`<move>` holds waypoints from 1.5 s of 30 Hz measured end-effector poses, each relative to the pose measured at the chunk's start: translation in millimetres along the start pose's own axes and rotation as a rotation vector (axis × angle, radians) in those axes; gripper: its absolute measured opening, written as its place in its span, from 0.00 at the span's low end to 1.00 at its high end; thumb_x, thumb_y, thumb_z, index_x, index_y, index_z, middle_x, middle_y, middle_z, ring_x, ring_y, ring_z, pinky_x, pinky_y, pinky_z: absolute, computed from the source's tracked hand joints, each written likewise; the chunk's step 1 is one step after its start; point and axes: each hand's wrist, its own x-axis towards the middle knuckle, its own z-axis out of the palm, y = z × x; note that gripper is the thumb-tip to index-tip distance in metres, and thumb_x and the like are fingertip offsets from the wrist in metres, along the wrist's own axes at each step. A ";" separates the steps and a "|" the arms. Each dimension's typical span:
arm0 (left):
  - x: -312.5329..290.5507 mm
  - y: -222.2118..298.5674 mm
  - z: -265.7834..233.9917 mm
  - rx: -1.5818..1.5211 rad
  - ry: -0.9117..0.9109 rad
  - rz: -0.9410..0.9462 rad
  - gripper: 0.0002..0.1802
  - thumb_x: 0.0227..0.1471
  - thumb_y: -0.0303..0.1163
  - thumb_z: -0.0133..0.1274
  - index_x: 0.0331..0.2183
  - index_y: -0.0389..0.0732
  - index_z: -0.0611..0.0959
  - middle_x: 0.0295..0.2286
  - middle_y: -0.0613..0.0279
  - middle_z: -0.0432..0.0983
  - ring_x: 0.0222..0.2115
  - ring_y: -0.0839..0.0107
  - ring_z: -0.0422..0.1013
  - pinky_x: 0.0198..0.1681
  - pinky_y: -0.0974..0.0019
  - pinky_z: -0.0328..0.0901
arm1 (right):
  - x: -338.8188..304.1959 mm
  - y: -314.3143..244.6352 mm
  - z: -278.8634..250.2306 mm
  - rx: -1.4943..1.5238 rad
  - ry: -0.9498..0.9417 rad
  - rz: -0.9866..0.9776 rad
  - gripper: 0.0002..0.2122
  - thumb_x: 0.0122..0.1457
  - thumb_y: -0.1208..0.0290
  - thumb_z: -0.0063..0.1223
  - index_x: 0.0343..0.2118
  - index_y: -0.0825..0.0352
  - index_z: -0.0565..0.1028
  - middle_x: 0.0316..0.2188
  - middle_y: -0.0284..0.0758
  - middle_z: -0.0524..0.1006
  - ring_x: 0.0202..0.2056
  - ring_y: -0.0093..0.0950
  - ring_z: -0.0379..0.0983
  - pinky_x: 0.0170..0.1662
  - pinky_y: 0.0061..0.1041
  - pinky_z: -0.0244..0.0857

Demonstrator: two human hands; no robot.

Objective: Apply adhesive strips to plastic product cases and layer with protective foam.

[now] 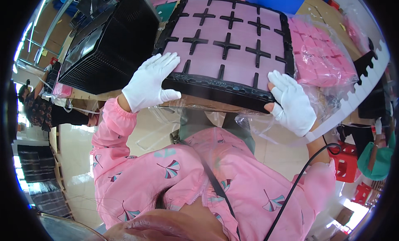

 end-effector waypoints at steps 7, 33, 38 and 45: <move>15.0 2.4 6.3 0.046 0.072 0.013 0.48 0.43 0.65 0.47 0.52 0.31 0.65 0.51 0.43 0.62 0.54 0.50 0.58 0.59 0.56 0.50 | 12.9 -6.8 6.4 -0.028 0.013 0.079 0.25 0.45 0.62 0.58 0.43 0.74 0.69 0.53 0.49 0.64 0.55 0.45 0.58 0.57 0.37 0.52; 60.9 44.4 8.5 0.033 0.722 0.104 0.29 0.36 0.20 0.50 0.45 0.48 0.77 0.36 0.65 0.77 0.33 0.66 0.74 0.34 0.67 0.68 | 27.5 -14.0 -46.2 -0.037 0.507 -0.215 0.20 0.37 0.77 0.61 0.37 0.72 0.71 0.46 0.45 0.71 0.50 0.45 0.65 0.52 0.40 0.58; 63.1 20.7 -42.6 -0.059 1.037 0.079 0.18 0.40 0.24 0.56 0.38 0.48 0.81 0.29 0.62 0.78 0.27 0.62 0.74 0.31 0.67 0.69 | 19.1 -65.1 -67.3 0.232 0.996 0.073 0.27 0.56 0.60 0.51 0.51 0.79 0.64 0.52 0.49 0.66 0.55 0.38 0.61 0.58 0.33 0.51; -10.0 -48.6 -146.5 -0.992 1.537 -0.133 0.12 0.48 0.29 0.58 0.37 0.36 0.81 0.32 0.68 0.77 0.31 0.81 0.70 0.36 0.76 0.64 | 21.2 -17.1 -16.2 0.316 0.830 0.109 0.23 0.59 0.61 0.48 0.50 0.76 0.66 0.54 0.44 0.66 0.55 0.36 0.62 0.58 0.30 0.50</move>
